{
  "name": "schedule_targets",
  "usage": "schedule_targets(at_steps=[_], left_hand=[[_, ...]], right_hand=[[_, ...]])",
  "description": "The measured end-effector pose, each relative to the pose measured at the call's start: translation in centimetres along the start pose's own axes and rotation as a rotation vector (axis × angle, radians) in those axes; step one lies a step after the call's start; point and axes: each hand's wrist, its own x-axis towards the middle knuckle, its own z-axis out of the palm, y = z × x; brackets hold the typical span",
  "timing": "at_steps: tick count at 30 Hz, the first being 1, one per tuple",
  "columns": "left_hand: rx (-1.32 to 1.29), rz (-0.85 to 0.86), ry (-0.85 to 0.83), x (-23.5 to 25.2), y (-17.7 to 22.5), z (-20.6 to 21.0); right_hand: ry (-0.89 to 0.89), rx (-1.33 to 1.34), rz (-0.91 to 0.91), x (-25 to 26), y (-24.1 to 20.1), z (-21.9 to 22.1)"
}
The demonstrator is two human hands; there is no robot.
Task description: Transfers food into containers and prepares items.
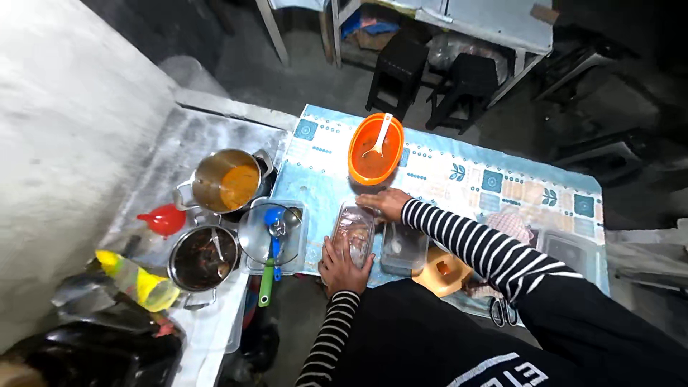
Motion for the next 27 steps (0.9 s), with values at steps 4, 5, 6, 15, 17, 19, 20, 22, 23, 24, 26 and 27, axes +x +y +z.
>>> schedule_targets(at_steps=[4,5,6,15,17,19,20,22,23,24,26,27], left_hand=[[-0.171,0.136,0.134,0.6,0.3,-0.6],[-0.252,0.219,0.187,0.3,1.0,-1.2],[-0.334,0.309,0.211,0.1,2.0,-2.1],[-0.236,0.499,-0.299,1.2,11.3,-3.5],[-0.182,0.489,-0.305,0.9,12.1,-3.2],[-0.163,0.474,-0.281,0.4,12.5,-2.3],[-0.159,0.462,-0.257,0.3,12.5,-2.0],[-0.15,0.45,-0.213,0.2,12.7,-1.4],[-0.148,0.446,-0.212,0.2,12.9,-1.3],[-0.149,0.443,-0.225,0.2,13.2,-1.4],[-0.148,0.437,-0.26,0.6,13.6,-1.9],[-0.139,0.438,-0.274,0.9,13.8,-2.2]], right_hand=[[0.366,0.26,0.296,-5.6,5.9,3.1],[0.376,0.283,0.327,-6.7,6.8,4.1],[0.376,0.299,0.351,-7.6,7.4,4.9],[0.365,0.436,0.642,-11.3,4.2,4.1],[0.318,0.406,0.589,-12.8,3.2,3.9],[0.197,0.346,0.477,-14.4,2.0,4.7],[0.129,0.314,0.43,-14.9,1.4,5.2],[0.091,0.25,0.385,-15.5,0.4,6.8],[0.117,0.237,0.38,-15.7,0.1,7.5],[0.141,0.24,0.379,-15.9,-0.1,7.8],[0.136,0.312,0.37,-16.4,0.5,7.0],[0.141,0.381,0.368,-16.7,1.4,5.7]])
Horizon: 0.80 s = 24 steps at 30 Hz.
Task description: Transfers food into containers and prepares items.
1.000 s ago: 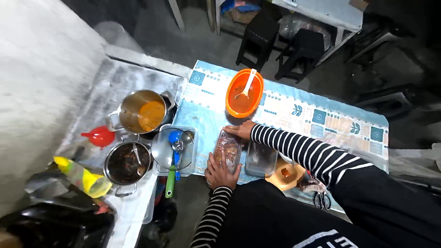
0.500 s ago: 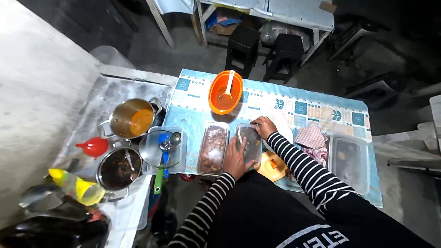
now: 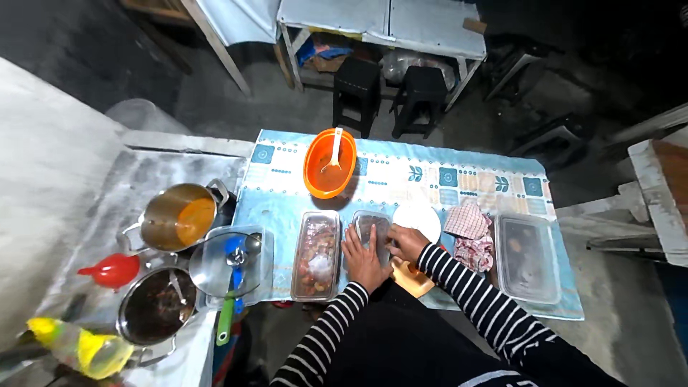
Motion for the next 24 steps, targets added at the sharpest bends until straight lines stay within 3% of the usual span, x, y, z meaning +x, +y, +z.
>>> schedule_targets(at_steps=[2,5,7,10,13,17,20,22,24], left_hand=[[0.017,0.013,0.009,0.6,0.2,-0.3],[0.033,0.107,0.064,2.4,0.6,0.0],[0.038,0.209,0.001,4.1,0.9,-0.1],[0.042,0.336,-0.029,6.7,0.9,-0.3],[0.026,0.363,-0.029,7.7,0.5,0.1],[-0.051,0.331,0.149,8.0,0.2,1.0],[-0.242,0.121,0.363,8.2,-0.8,0.4],[-0.3,-0.08,0.308,8.8,-1.9,-0.8],[-0.292,-0.141,0.265,9.4,-2.7,-1.0]], right_hand=[[0.124,0.138,0.038,0.4,1.7,-4.0],[0.658,0.251,0.332,0.8,4.6,-9.9],[0.789,0.242,0.47,0.9,5.6,-12.4],[0.627,0.151,0.44,1.2,5.3,-12.1],[0.36,0.12,0.338,1.9,5.0,-7.5],[0.262,0.229,0.245,1.9,3.2,-1.6],[0.28,0.27,0.252,1.6,2.0,0.3],[0.294,0.276,0.265,1.8,1.9,0.8],[0.302,0.28,0.285,1.8,2.0,1.2]])
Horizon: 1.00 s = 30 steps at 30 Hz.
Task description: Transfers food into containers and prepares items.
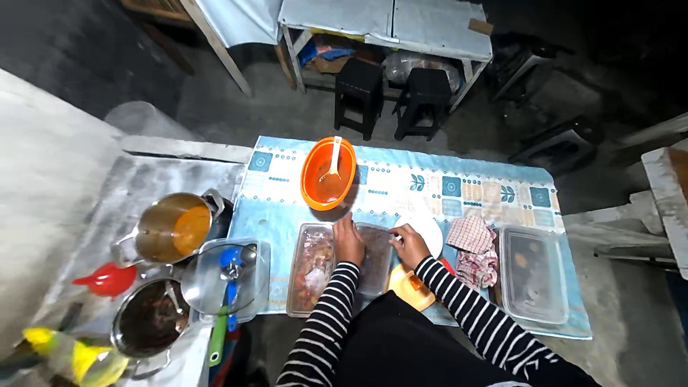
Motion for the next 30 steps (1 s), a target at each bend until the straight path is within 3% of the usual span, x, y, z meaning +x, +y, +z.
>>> schedule_targets(at_steps=[3,8,19,25,28,30], left_hand=[[0.032,0.016,0.006,0.2,-0.6,0.4],[0.034,0.095,0.051,-0.1,-0.6,0.9],[0.002,0.057,0.07,0.2,-0.3,1.1],[-0.121,0.207,0.04,0.2,-0.2,-0.4],[-0.269,0.191,0.052,0.4,0.7,-2.3],[-0.444,0.161,0.068,0.1,0.3,-3.9]], right_hand=[[-0.006,0.075,0.076,0.1,-0.5,0.3],[-0.131,0.352,0.35,1.0,-1.2,-0.8],[-0.348,0.415,0.459,3.7,-1.1,-1.8],[-0.343,0.356,0.161,2.2,-2.6,-3.7],[-0.365,0.664,-0.203,0.9,-2.6,-4.2],[-0.39,0.889,-0.286,0.7,-2.1,-3.3]])
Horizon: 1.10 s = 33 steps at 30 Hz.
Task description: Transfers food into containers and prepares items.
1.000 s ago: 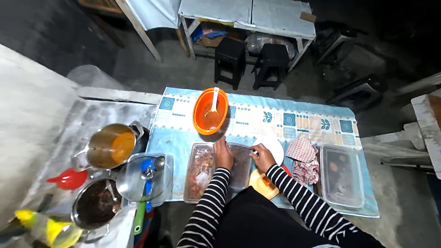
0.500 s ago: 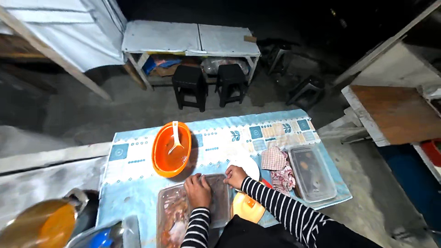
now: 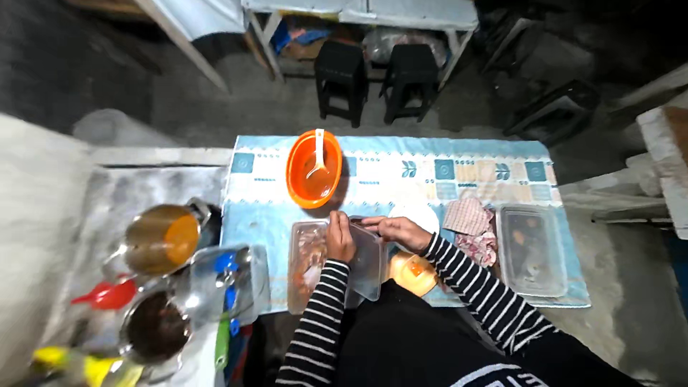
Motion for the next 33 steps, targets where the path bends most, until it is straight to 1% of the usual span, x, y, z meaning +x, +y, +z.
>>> schedule_targets(at_steps=[1,3,4,5,7,9,10,12,14,16,18,20,22,25,27,28,30,31,33], left_hand=[[-0.122,-0.004,0.038,-0.3,0.2,-1.2],[-0.418,-0.009,0.136,-1.3,0.0,-3.7],[-0.567,-0.032,0.169,-2.0,0.0,-5.1],[-0.693,-0.061,0.199,-2.9,-0.1,-6.4],[-0.887,-0.151,0.242,-4.3,-0.7,-8.2],[-0.952,-0.238,0.245,-5.6,-1.3,-8.6],[-0.958,-0.275,0.247,-6.2,-1.4,-8.3],[-0.931,-0.31,0.267,-6.8,-1.5,-7.5],[-0.786,-0.284,0.283,-7.4,-1.4,-7.1],[-0.684,-0.24,0.271,-8.6,-1.3,-7.2],[-0.644,-0.222,0.254,-9.9,-1.3,-7.2],[-0.62,-0.186,0.179,-11.2,-1.2,-7.7],[-0.616,-0.142,0.09,-12.2,-0.3,-8.1],[-0.424,-0.048,-0.091,-13.1,2.2,-8.4],[-0.313,-0.013,-0.155,-12.9,3.1,-7.8],[-0.27,-0.006,-0.154,-12.6,3.5,-7.3],[-0.206,-0.016,-0.098,-12.0,3.9,-6.7],[-0.175,-0.05,-0.074,-11.7,4.0,-6.8],[-0.095,-0.169,-0.052,-11.0,4.4,-7.0]], right_hand=[[0.063,-0.013,0.022,0.0,0.5,0.0],[0.258,-0.256,0.136,0.5,1.1,0.2],[0.294,-0.396,0.212,0.8,1.1,0.7],[0.262,-0.525,0.273,1.2,1.0,1.3],[0.091,-0.758,0.348,2.3,1.2,2.9],[-0.025,-0.946,0.418,3.9,1.9,5.1],[-0.03,-1.003,0.455,4.7,2.2,6.1],[0.032,-1.057,0.469,6.2,3.0,7.2],[0.084,-1.016,0.456,7.0,3.4,7.7],[0.084,-0.96,0.435,6.9,3.5,7.7],[0.042,-0.898,0.404,6.4,3.5,7.0],[-0.041,-0.875,0.365,5.3,2.4,5.9],[-0.039,-0.859,0.283,3.7,0.4,4.7],[0.163,-0.747,0.047,0.9,-1.4,2.9],[0.242,-0.654,-0.023,-0.1,-1.3,1.8],[0.242,-0.71,0.0,-0.4,-0.9,1.2],[0.183,-0.969,0.111,-0.8,-0.3,1.0],[0.204,-0.995,0.098,-1.0,-0.4,1.3],[0.32,-0.958,0.001,-1.2,-1.8,1.3]])
